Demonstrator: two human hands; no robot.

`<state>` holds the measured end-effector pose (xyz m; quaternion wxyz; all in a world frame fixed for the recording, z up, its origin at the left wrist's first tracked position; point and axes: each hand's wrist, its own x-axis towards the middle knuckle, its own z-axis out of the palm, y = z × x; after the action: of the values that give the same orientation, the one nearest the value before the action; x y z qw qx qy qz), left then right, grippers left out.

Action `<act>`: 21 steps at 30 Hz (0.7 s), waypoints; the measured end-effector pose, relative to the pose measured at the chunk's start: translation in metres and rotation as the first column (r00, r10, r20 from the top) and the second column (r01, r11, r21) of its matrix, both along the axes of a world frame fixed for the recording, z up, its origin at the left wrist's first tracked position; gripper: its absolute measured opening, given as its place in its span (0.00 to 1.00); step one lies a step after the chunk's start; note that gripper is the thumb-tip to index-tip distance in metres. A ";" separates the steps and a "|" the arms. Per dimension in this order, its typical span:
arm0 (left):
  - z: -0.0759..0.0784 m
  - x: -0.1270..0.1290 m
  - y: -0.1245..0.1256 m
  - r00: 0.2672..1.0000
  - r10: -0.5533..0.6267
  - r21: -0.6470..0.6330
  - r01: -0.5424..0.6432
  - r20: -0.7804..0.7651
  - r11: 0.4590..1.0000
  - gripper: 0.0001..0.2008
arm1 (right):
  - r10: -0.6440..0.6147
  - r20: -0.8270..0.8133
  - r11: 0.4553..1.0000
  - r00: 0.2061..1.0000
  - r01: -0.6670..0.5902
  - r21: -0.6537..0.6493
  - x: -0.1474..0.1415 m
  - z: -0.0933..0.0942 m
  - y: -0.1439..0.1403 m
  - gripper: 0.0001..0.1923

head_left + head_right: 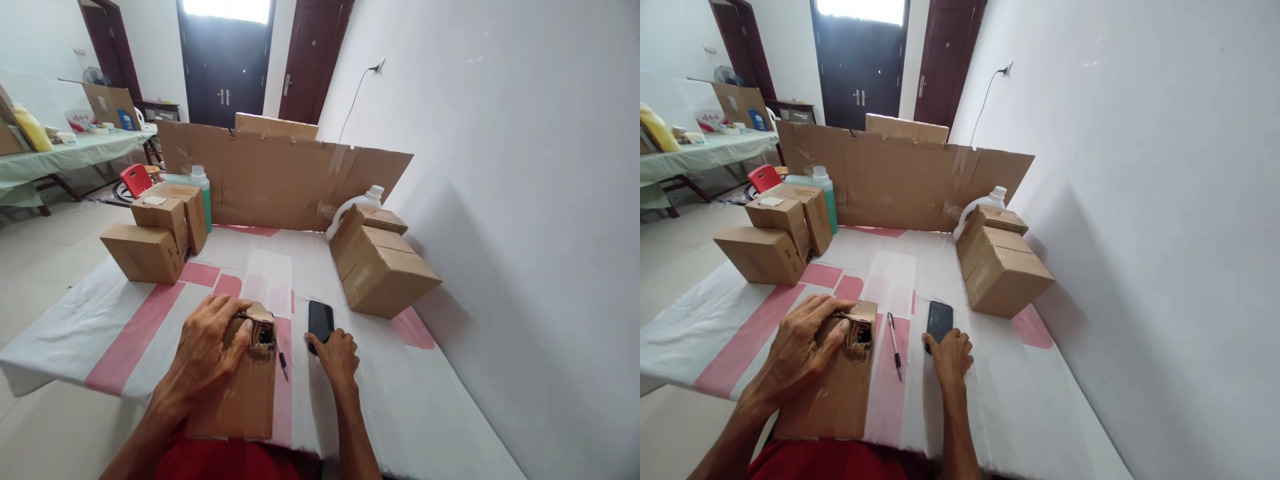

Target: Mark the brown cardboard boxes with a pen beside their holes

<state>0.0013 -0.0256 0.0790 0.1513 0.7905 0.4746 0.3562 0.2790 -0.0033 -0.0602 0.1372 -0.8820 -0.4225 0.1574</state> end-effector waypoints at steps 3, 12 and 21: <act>0.000 0.001 0.000 1.000 0.001 -0.011 0.000 0.014 1.000 0.10 | -0.070 -0.117 0.997 0.991 0.072 0.013 0.009 -0.005 0.013 0.40; 0.000 -0.004 0.002 0.999 -0.006 -0.037 0.008 0.037 0.999 0.10 | 0.101 -0.741 0.939 0.664 0.183 0.292 -0.003 -0.006 -0.016 0.31; 0.004 0.002 -0.002 1.000 -0.019 -0.017 0.020 0.024 1.000 0.09 | 0.399 -0.899 0.894 -0.181 0.294 0.338 -0.040 0.098 -0.104 0.27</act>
<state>0.0036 -0.0272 0.0826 0.1673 0.7894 0.4682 0.3601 0.2387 -0.1072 0.0375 0.5987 -0.3577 -0.2220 0.6814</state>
